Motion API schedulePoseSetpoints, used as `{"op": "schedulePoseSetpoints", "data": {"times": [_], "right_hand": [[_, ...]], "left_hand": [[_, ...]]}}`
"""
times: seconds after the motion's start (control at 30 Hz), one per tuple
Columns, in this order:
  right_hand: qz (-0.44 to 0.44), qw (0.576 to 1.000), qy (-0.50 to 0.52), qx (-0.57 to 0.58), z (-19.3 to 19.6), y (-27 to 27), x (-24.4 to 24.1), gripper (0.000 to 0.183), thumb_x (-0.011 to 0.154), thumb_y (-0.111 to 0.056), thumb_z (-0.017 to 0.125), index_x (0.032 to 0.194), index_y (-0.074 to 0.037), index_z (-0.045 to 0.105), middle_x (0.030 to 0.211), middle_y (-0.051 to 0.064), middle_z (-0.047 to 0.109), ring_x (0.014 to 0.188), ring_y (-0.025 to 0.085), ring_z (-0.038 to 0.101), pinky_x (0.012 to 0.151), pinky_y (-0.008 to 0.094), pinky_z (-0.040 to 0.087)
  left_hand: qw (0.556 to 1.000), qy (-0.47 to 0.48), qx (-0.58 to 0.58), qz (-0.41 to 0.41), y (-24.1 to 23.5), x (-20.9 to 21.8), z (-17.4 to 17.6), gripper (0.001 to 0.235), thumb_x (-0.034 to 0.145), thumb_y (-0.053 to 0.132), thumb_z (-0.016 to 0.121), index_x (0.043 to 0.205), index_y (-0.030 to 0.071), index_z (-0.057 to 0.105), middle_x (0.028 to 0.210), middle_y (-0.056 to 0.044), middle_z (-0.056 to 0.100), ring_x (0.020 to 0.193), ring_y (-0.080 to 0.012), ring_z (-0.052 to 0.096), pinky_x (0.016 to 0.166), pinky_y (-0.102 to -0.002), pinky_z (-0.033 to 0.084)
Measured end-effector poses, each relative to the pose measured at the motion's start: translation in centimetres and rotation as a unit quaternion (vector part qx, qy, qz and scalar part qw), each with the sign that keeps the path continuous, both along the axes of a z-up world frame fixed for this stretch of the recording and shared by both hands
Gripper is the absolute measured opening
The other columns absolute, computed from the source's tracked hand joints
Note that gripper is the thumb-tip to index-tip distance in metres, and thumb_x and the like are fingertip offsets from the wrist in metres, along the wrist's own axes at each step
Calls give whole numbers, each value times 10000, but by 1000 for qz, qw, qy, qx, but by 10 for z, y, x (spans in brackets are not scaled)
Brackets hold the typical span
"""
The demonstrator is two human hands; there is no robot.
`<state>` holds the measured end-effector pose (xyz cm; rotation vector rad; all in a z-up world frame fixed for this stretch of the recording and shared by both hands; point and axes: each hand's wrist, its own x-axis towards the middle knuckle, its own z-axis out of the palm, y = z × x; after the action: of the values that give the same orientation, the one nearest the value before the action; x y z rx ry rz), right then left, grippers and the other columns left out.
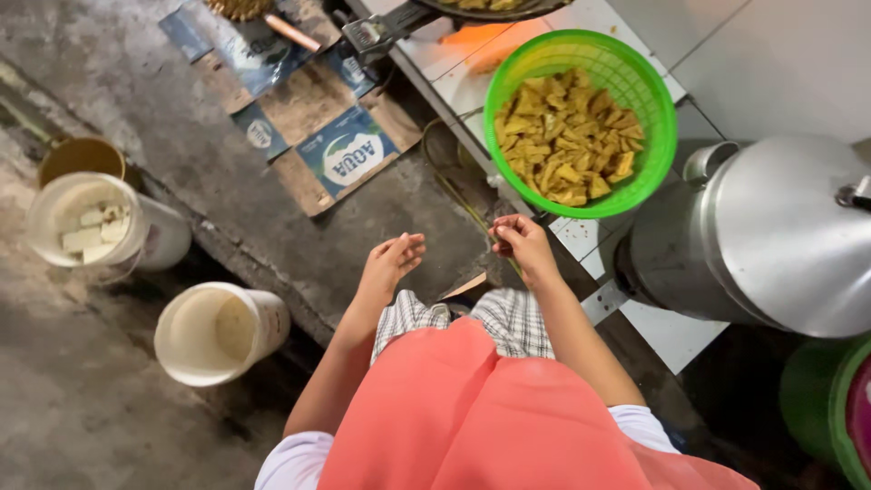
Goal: The person adds triangular food pieces from a green basket into a wok of hot oil and stirs them with a metal slotted spoon. The person then uses a large strainer to scoop fried cubes from the oil and transfer them into a blue basket.
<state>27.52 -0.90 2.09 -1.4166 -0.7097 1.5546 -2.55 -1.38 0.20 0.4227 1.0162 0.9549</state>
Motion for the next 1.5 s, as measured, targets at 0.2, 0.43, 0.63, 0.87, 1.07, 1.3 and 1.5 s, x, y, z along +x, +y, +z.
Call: {"op": "schedulePoseSetpoints", "data": {"times": [0.2,0.43,0.63,0.87,1.07,1.3,1.5], "right_hand": [[39,998,-39,-18,1,12,-1,113,958,-97,654,1068,-72,661,981,51,740,700,113,672,651,274,564],[135,989,-59,12,-14,94,-14,101,960,-105,661,1061,-101,667,978,39,731,733,111,671,612,272,538],[218,964,-119,91,-34,226,-23,120,949,-128,675,1061,-89,656,971,4,719,813,96,691,623,275,551],[255,911,-235,223,-27,388,-27,157,979,-188,730,994,-38,687,895,41,693,760,119,663,582,282,559],[272,896,-248,248,-9,453,-44,180,961,-187,729,986,-18,675,850,37,690,711,116,675,549,288,549],[389,887,-150,196,-45,439,-108,152,964,-167,687,1064,-53,689,906,31,699,713,113,670,572,262,542],[478,864,-87,132,-89,415,-176,159,987,-181,684,1081,-53,675,921,27,710,711,123,665,576,278,524]], "left_hand": [[1000,10,1,13,-7,8,7,232,1002,283,615,981,79,723,1215,-75,718,1058,-167,686,912,-329,551],[995,-5,13,98,-4,-5,-7,124,980,181,662,1048,80,675,1240,-53,728,1082,-170,692,911,-330,556],[975,10,63,212,11,-11,-21,166,978,72,679,1139,50,712,1152,-123,721,988,-201,677,859,-350,554],[950,-14,58,306,39,11,-12,122,938,24,667,1050,69,689,1204,-74,726,1041,-182,712,888,-345,564],[929,-18,61,363,50,26,-9,87,949,23,647,1000,72,698,1217,-61,722,1066,-179,709,939,-349,585],[912,17,2,410,33,27,-15,121,942,50,614,991,104,710,1199,-44,737,1013,-165,718,886,-334,579],[888,29,-22,459,28,-6,-33,123,951,12,608,966,94,698,1175,-49,746,958,-154,717,846,-316,590]]}}
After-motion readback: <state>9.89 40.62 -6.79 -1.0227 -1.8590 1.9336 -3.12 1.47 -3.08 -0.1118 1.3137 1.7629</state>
